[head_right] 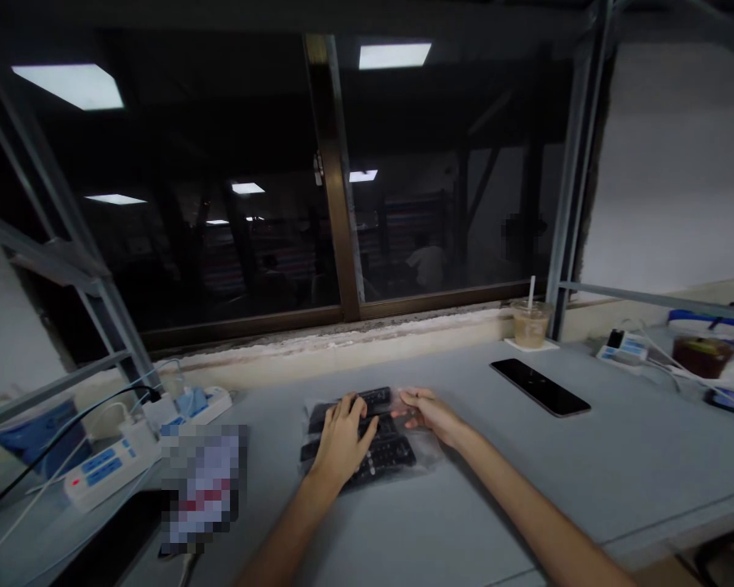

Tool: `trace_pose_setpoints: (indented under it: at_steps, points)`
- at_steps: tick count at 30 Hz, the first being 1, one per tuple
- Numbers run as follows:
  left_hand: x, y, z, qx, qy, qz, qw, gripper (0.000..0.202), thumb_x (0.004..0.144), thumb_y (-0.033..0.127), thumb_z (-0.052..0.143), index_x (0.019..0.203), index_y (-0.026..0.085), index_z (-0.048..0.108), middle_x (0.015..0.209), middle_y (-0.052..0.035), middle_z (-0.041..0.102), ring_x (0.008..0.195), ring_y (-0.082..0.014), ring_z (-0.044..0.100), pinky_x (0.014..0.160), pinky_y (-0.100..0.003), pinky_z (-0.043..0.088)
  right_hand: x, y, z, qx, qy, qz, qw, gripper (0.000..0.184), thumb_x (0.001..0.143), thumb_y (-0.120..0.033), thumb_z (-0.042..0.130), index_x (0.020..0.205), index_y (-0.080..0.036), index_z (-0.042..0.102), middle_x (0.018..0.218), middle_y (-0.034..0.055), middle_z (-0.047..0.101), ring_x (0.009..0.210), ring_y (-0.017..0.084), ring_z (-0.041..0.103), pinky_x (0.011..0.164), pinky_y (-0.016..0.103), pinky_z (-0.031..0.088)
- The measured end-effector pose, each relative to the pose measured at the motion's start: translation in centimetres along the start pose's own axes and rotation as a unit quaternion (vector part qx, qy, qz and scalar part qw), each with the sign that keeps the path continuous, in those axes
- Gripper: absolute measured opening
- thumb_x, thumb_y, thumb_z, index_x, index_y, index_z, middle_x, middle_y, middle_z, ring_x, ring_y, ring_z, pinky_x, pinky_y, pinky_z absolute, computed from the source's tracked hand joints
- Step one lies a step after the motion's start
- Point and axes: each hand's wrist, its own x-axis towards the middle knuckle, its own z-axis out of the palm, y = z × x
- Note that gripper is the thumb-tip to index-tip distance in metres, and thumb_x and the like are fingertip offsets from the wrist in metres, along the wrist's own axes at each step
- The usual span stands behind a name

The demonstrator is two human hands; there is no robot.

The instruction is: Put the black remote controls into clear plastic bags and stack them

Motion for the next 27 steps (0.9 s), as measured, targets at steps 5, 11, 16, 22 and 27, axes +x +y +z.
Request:
trace_pose_setpoints:
  at_steps: [5, 11, 16, 22, 27]
  points:
    - [0.1, -0.7, 0.6, 0.019, -0.016, -0.039, 0.999, 0.021, 0.086, 0.032, 0.039, 0.094, 0.017, 0.052, 0.107, -0.0087, 0.055, 0.105, -0.0219, 0.049, 0.092, -0.039, 0.035, -0.4, -0.2, 0.1, 0.059, 0.016, -0.016, 0.998, 0.035, 0.072, -0.017, 0.06, 0.106, -0.022, 0.054, 0.097, 0.0058, 0.066, 0.095, 0.017, 0.061, 0.066, 0.025, 0.051]
    - [0.2, -1.6, 1.3, 0.016, -0.029, -0.094, 0.995, 0.03, 0.086, 0.037, 0.037, 0.101, 0.016, 0.054, 0.121, -0.0111, 0.052, 0.118, -0.0234, 0.041, 0.099, -0.042, 0.029, -0.7, -0.8, -0.2, 0.05, 0.006, -0.06, 0.997, 0.04, 0.073, -0.02, 0.059, 0.112, -0.026, 0.054, 0.112, 0.0046, 0.062, 0.101, 0.018, 0.058, 0.07, 0.028, 0.051]
    - [0.3, -2.1, 1.0, -0.008, -0.095, -0.129, 0.987, 0.049, 0.086, 0.044, 0.034, 0.12, 0.011, 0.045, 0.138, -0.0141, 0.035, 0.13, -0.0251, 0.026, 0.105, -0.042, 0.022, -0.4, -1.1, -1.2, 0.032, 0.071, -0.068, 0.995, 0.037, 0.068, -0.024, 0.063, 0.104, -0.025, 0.059, 0.107, 0.0023, 0.064, 0.087, 0.015, 0.062, 0.062, 0.023, 0.05]
    - [-0.6, -1.0, -0.2, -0.022, -0.129, -0.148, 0.98, 0.073, 0.079, 0.062, 0.028, 0.138, 0.018, 0.023, 0.144, -0.0095, 0.024, 0.134, -0.0278, 0.01, 0.108, -0.048, 0.009, 0.1, -0.9, -1.7, 0.025, 0.196, -0.042, 0.979, 0.028, 0.063, -0.021, 0.061, 0.091, -0.022, 0.063, 0.091, 0.0013, 0.067, 0.063, 0.01, 0.059, 0.049, 0.018, 0.044]
    - [-1.5, -0.1, 0.0, -0.024, -0.195, -0.174, 0.965, 0.091, 0.065, 0.08, 0.026, 0.138, 0.028, 0.018, 0.147, -0.0097, 0.002, 0.132, -0.0359, -0.007, 0.102, -0.06, -0.002, 0.3, -0.6, -1.9, 0.013, 0.224, -0.053, 0.973, 0.026, 0.06, -0.023, 0.063, 0.086, -0.021, 0.063, 0.088, 0.0021, 0.067, 0.059, 0.009, 0.057, 0.048, 0.018, 0.043]
